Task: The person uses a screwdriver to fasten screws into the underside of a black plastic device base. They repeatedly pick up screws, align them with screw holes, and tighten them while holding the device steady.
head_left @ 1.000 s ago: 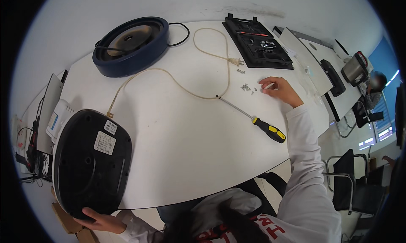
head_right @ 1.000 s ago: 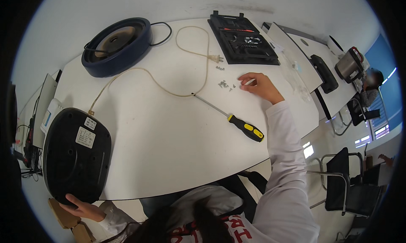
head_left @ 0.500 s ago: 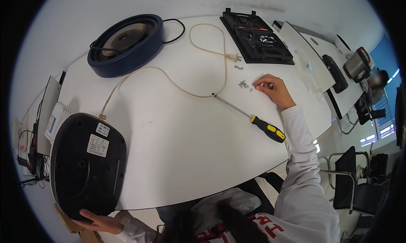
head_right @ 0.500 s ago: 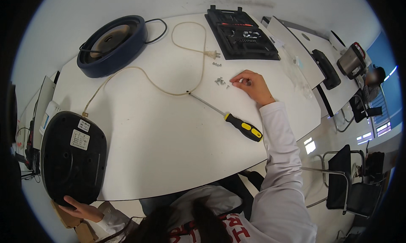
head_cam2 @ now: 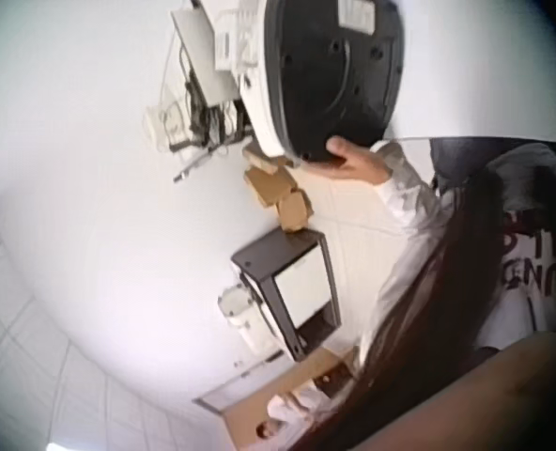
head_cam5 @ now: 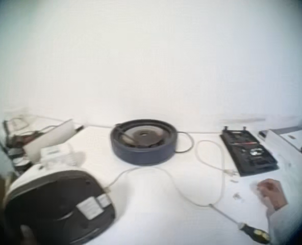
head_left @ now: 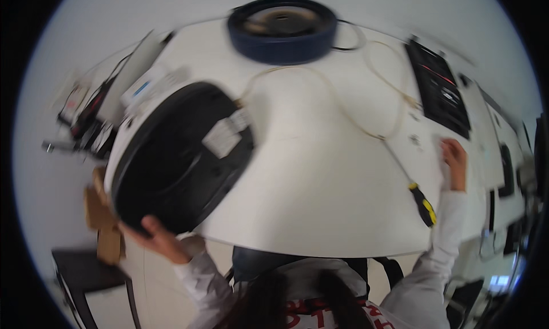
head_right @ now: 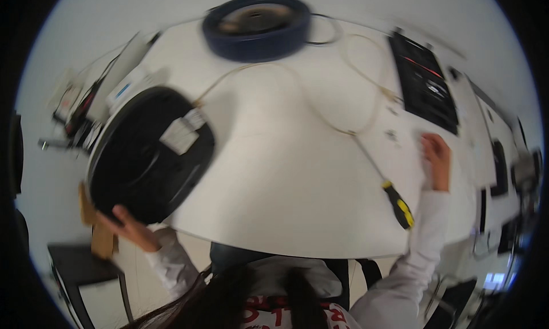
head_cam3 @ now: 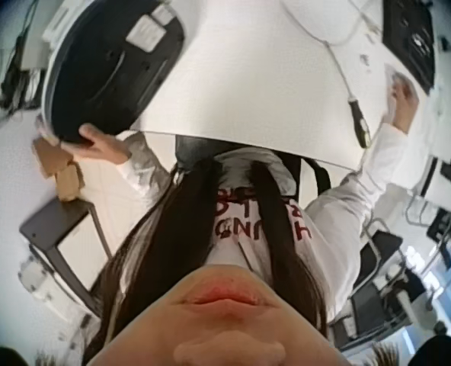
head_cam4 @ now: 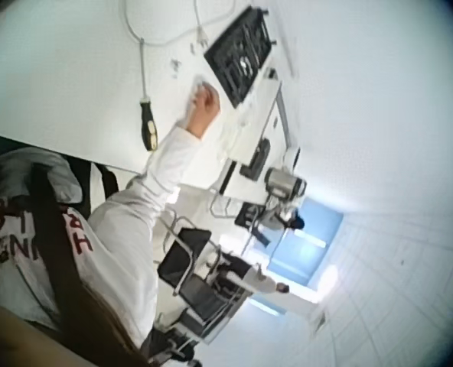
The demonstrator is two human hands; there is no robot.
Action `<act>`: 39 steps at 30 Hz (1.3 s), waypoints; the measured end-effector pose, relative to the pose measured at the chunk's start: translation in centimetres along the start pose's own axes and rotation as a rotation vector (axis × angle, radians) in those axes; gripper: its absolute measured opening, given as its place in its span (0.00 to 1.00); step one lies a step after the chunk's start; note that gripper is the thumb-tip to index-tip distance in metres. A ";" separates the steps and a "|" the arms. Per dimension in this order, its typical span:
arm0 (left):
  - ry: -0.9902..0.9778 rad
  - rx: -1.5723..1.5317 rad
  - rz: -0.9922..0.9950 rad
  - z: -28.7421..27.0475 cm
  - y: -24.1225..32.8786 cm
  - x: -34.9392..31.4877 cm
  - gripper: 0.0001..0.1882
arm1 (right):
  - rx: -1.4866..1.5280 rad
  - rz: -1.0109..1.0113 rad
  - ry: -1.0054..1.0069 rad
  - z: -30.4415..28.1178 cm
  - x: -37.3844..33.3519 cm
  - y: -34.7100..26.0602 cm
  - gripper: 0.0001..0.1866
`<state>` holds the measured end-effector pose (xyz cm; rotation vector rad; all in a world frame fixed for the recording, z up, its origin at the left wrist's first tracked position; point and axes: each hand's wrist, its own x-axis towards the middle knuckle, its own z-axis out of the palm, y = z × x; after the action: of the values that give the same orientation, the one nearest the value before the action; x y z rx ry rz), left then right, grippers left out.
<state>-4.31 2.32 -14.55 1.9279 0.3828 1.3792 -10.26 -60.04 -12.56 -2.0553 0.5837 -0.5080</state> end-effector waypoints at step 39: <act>-0.174 -0.443 0.214 2.2 8.6 3.9 0.27 | 0.633 -0.205 -0.549 21.3 -21.9 -21.8 0.08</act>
<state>-2.21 -2.16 -6.19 1.7292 -0.2060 1.2839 -11.44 -22.89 -7.35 -1.5419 -0.1155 -0.1840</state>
